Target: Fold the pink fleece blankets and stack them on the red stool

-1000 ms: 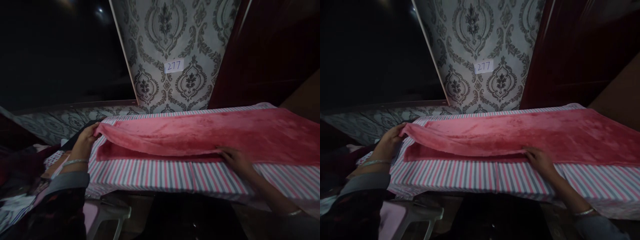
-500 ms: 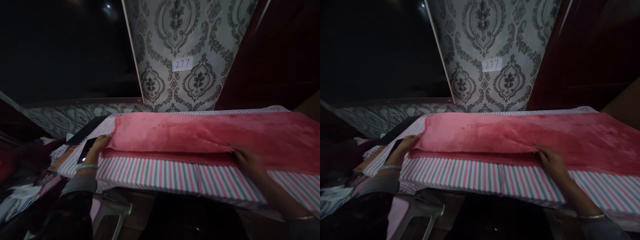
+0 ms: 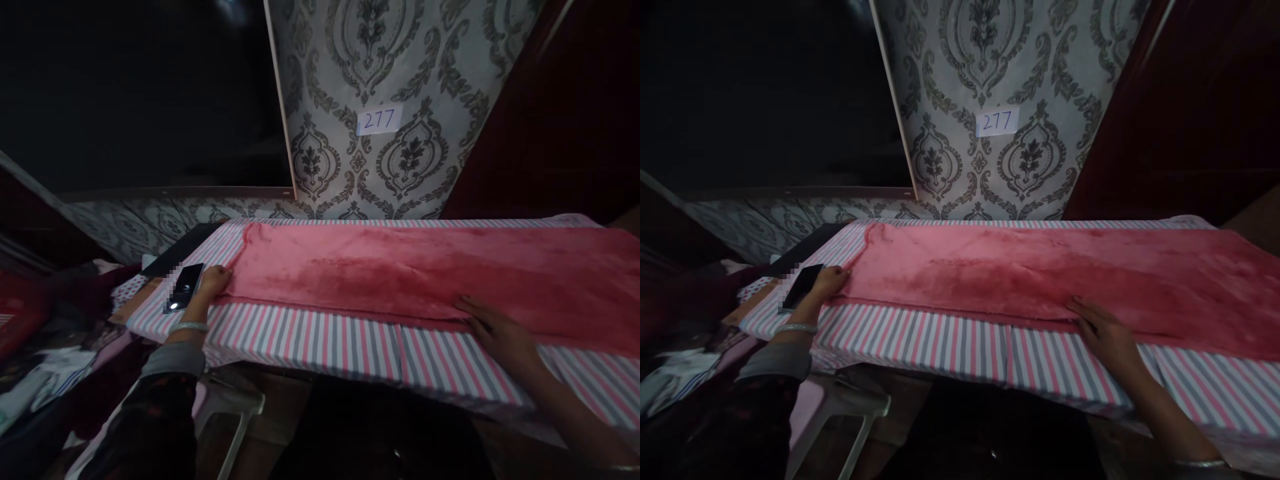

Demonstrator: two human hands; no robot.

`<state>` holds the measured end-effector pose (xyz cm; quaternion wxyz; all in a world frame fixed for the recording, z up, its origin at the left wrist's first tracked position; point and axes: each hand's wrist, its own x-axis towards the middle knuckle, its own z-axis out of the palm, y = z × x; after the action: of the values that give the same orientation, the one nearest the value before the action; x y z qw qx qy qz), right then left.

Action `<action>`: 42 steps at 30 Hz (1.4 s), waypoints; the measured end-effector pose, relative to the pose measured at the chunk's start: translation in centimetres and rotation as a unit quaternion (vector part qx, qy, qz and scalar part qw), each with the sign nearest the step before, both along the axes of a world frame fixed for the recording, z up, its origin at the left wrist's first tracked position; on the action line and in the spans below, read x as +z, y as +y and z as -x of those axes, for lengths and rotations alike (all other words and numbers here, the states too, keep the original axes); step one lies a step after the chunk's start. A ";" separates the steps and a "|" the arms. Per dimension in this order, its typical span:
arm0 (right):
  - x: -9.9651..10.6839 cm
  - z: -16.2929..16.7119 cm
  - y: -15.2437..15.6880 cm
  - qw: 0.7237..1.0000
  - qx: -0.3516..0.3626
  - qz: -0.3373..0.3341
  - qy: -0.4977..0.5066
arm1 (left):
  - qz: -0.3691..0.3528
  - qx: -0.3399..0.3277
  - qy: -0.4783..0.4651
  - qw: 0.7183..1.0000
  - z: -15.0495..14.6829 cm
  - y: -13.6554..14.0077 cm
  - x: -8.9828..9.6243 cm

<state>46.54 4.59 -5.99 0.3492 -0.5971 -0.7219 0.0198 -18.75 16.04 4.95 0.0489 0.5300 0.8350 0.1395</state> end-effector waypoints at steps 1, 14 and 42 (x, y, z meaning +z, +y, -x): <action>0.0 0.0 -0.1 1.000 0.003 0.004 0.000 | 0.009 0.000 0.014 1.000 -0.1 0.0 0.1; -2.3 -1.3 -0.2 0.999 0.023 0.001 0.047 | 0.083 0.008 0.102 0.991 -1.2 -2.6 0.0; -3.7 -1.4 0.3 0.998 0.010 -0.069 0.010 | 0.040 -0.143 0.136 0.979 -4.8 5.7 -2.1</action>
<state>47.89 4.90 -9.66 0.3961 -0.5640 -0.7243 -0.0206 -13.99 21.78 2.87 -0.0247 0.6555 0.7544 0.0238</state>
